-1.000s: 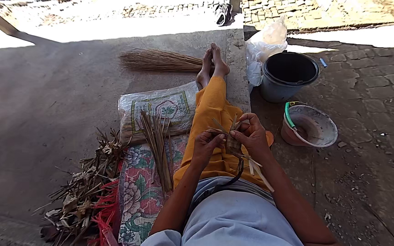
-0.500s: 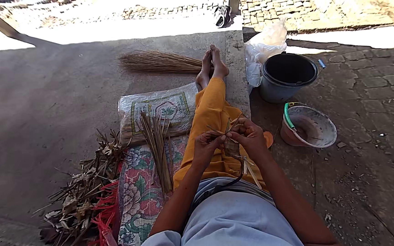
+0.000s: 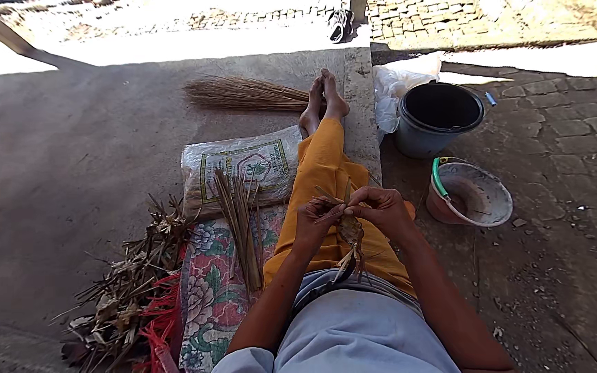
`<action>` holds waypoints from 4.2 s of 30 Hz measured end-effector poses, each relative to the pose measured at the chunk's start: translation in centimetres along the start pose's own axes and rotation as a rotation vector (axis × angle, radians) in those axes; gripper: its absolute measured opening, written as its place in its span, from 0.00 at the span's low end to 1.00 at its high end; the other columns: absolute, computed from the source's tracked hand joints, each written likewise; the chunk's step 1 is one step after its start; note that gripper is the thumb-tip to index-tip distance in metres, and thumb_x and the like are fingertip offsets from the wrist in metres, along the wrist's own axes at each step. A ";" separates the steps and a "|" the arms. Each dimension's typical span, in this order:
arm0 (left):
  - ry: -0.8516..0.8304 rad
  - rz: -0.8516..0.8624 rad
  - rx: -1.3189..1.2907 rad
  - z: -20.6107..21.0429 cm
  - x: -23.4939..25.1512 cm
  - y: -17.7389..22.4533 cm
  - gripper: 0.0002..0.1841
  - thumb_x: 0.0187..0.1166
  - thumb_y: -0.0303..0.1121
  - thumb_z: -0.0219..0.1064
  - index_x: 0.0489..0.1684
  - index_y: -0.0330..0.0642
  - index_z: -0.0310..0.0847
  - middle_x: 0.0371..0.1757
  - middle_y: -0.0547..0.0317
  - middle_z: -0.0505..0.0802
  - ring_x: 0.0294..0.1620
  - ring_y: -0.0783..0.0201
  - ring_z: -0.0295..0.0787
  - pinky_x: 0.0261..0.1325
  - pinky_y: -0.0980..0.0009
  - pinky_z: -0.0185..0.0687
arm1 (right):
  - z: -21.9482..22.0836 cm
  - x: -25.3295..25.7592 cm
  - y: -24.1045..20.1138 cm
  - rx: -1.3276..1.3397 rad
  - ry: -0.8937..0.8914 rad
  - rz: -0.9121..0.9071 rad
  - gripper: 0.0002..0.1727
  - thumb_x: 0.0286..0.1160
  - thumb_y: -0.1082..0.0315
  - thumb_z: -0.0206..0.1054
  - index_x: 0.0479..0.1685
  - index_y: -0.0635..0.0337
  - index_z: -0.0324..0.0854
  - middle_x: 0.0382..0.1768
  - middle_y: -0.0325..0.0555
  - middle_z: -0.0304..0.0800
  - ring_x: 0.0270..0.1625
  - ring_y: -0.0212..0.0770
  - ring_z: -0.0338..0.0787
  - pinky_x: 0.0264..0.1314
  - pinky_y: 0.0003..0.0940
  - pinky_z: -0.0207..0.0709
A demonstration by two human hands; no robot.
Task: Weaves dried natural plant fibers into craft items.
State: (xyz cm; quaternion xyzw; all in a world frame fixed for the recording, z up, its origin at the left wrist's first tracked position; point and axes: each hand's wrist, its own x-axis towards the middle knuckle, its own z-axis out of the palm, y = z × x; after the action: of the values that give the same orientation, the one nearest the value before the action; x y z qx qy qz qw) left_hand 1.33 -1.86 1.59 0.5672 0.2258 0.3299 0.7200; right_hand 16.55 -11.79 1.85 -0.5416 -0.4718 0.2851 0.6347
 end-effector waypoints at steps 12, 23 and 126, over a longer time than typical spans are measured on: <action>0.015 -0.097 0.032 0.4 0.0 0.6 0.05 0.75 0.15 0.66 0.37 0.34 0.82 0.28 0.61 0.91 0.27 0.73 0.87 0.34 0.78 0.86 | -0.3 -0.4 0.6 -0.332 -0.090 -0.242 0.11 0.69 0.67 0.76 0.42 0.62 0.83 0.37 0.35 0.88 0.44 0.22 0.87 0.57 0.22 0.82; 0.007 -0.052 -0.011 0.4 -0.4 0.4 0.05 0.80 0.16 0.62 0.41 0.31 0.83 0.31 0.57 0.93 0.29 0.69 0.91 0.38 0.74 0.90 | 0.8 -0.6 0.5 -0.270 -0.002 -0.072 0.05 0.76 0.68 0.67 0.39 0.61 0.84 0.37 0.36 0.88 0.43 0.23 0.87 0.54 0.22 0.82; -0.269 -0.533 -0.377 -1.9 1.7 0.1 0.11 0.85 0.25 0.56 0.47 0.35 0.87 0.33 0.57 0.92 0.33 0.65 0.92 0.41 0.67 0.93 | -1.7 -1.2 2.9 -0.182 -0.023 -0.322 0.07 0.77 0.69 0.71 0.45 0.60 0.93 0.51 0.40 0.92 0.55 0.30 0.90 0.63 0.28 0.86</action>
State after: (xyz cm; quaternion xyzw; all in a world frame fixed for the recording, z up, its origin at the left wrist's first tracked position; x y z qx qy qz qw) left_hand 1.12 0.65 1.33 0.3839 0.2042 0.0886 0.8961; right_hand 18.02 -12.83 -1.20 -0.5110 -0.5834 0.1421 0.6151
